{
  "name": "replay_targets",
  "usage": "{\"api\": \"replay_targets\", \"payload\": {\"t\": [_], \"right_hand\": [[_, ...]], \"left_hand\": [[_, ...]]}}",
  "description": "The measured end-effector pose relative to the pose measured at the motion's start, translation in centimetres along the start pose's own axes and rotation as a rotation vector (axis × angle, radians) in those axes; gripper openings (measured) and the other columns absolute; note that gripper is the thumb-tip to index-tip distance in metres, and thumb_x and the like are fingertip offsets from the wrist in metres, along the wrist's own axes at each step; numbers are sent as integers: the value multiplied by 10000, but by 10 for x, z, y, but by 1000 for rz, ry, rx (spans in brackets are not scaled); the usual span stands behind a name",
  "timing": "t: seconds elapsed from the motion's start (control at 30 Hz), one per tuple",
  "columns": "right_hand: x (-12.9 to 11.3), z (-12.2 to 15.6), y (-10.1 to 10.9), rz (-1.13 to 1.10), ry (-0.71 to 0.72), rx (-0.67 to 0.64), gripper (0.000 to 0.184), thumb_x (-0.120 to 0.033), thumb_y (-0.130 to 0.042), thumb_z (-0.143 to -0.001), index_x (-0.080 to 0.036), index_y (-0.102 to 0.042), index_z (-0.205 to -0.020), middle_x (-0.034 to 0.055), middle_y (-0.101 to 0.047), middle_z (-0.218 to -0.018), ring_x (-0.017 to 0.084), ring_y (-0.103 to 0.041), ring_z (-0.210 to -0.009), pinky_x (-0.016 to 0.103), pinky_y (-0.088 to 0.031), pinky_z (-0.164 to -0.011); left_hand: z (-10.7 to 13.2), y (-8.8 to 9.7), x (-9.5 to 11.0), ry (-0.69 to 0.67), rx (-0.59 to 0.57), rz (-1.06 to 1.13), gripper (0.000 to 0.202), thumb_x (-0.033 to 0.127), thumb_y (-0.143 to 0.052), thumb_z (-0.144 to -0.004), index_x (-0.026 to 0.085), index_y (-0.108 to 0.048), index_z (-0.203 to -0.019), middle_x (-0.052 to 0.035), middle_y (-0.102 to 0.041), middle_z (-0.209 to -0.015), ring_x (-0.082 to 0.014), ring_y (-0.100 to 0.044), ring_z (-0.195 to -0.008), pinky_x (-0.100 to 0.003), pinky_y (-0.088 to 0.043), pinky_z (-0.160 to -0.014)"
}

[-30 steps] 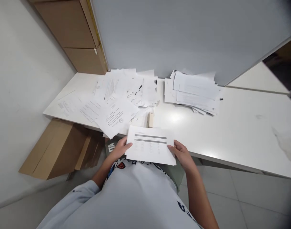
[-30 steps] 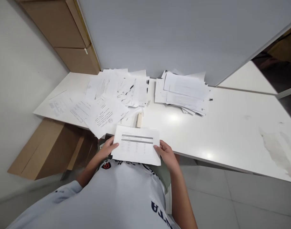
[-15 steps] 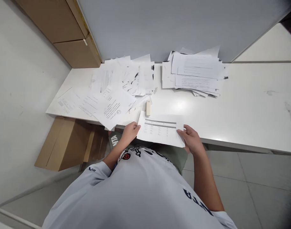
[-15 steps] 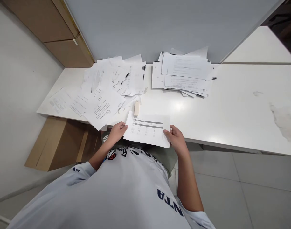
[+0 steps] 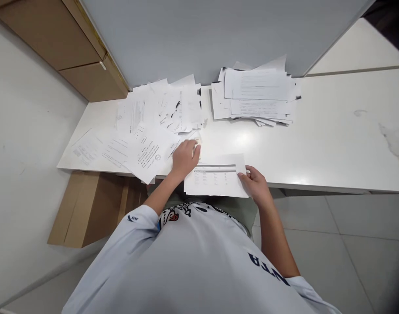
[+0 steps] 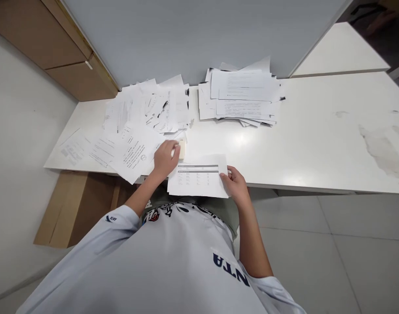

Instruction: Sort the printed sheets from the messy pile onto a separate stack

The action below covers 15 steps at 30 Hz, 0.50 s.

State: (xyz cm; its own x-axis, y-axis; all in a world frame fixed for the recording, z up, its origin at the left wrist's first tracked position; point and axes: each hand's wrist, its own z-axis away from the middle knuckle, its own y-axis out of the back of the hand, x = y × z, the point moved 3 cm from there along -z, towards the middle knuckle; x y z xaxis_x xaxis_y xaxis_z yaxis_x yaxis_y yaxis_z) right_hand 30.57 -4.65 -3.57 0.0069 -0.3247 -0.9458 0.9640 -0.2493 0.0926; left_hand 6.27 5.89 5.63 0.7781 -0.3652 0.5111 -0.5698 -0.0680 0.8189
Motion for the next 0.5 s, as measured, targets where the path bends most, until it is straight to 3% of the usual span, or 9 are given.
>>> {"api": "replay_targets", "payload": {"t": [0.1,0.23,0.37,0.5], "right_hand": [[-1,1,0,2,10,15,502,-525,-694,-670,-199,-621,-1045,18,-693,-691,190,-623,-609,285,-467,-538],[3,4,-3,-33,1,50,507,-547,-716,-637,-199,-627,-994,39,-711,-728,210,-644,-642,303,-491,-559],[6,7,0,18,-27,54,491,-559,-701,-637,-204,-637,-970,50,-710,-744,221,-644,-666,312,-490,-572],[-3,3,27,347,22,92,550,-613,-645,-649,-244,-661,-1058,83,-713,-805,279,-650,-736,408,-502,-634]], "left_hand": [[-34,-30,8,-186,-54,-19,382,376,-431,-990,156,-562,-1274,-151,-549,-1389,-317,-421,-1368,-486,-272,-1154],[-39,-60,7,-208,-309,-181,402,378,-379,-1014,165,-579,-1291,-124,-508,-1468,-328,-304,-1455,-585,-156,-1202],[-34,-59,7,-205,-403,-207,468,421,-293,-1032,172,-576,-1309,-89,-495,-1489,-318,-267,-1475,-586,-137,-1213],[-38,-54,6,-141,-472,-135,617,571,-241,-1003,173,-481,-1409,-89,-437,-1535,-313,-215,-1504,-566,-128,-1226]]}}
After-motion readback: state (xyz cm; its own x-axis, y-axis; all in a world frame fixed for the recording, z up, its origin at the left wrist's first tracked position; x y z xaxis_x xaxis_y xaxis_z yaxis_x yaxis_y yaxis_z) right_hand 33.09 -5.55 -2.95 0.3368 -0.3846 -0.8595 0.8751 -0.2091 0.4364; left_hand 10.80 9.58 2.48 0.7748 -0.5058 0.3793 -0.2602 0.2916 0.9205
